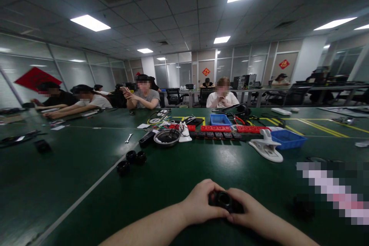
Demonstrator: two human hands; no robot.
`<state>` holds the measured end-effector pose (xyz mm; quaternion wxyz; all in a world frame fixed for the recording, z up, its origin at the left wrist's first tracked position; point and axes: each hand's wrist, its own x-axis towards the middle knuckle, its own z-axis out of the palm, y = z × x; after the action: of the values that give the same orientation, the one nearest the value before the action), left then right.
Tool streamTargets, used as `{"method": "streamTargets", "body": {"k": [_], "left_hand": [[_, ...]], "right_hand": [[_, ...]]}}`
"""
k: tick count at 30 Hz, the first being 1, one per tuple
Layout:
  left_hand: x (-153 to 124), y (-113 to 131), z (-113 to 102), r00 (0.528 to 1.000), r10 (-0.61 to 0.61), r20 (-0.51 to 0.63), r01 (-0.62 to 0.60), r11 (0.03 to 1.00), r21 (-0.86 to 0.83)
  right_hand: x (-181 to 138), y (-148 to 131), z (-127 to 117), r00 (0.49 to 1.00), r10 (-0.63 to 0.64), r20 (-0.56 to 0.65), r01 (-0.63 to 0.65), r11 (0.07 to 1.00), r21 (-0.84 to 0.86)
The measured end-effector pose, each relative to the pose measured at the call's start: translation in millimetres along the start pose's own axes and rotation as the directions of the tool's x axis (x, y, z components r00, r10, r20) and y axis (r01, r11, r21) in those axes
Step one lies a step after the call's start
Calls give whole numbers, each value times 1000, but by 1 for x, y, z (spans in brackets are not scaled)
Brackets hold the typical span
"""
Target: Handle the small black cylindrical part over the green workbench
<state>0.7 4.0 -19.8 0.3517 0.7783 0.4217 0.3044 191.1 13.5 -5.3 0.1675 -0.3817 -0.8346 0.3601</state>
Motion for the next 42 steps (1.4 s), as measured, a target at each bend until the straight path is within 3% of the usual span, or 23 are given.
{"method": "streamTargets", "body": {"k": [5,13,17,22,25,29,34,42], "left_hand": [[0,1,2,1000,-13,-21,13,1000,-20],[-4,18,7,976,-171,-136,179,982,54],[-5,22,9,962,-213,-170,227,971,72],[-3,16,9,960,-186,-209,202,978,59],[0,9,6,975,-143,-169,152,987,44],[0,2,3,996,-55,-71,56,998,12],[-2,-1,0,999,39,38,-40,999,23],[-3,3,0,996,88,21,-89,993,75]], "right_hand": [[1,0,1,999,37,-16,-36,999,29],[4,1,6,995,72,-67,-73,997,-6],[7,-1,14,979,113,-168,-135,983,-123],[9,-6,26,931,171,-321,-251,941,-227],[8,-8,23,954,116,-277,-175,964,-198],[2,-3,11,992,15,-123,-22,998,-52],[-3,2,2,997,79,-7,-79,997,1],[-3,-8,-4,995,83,49,-82,996,-21]]}}
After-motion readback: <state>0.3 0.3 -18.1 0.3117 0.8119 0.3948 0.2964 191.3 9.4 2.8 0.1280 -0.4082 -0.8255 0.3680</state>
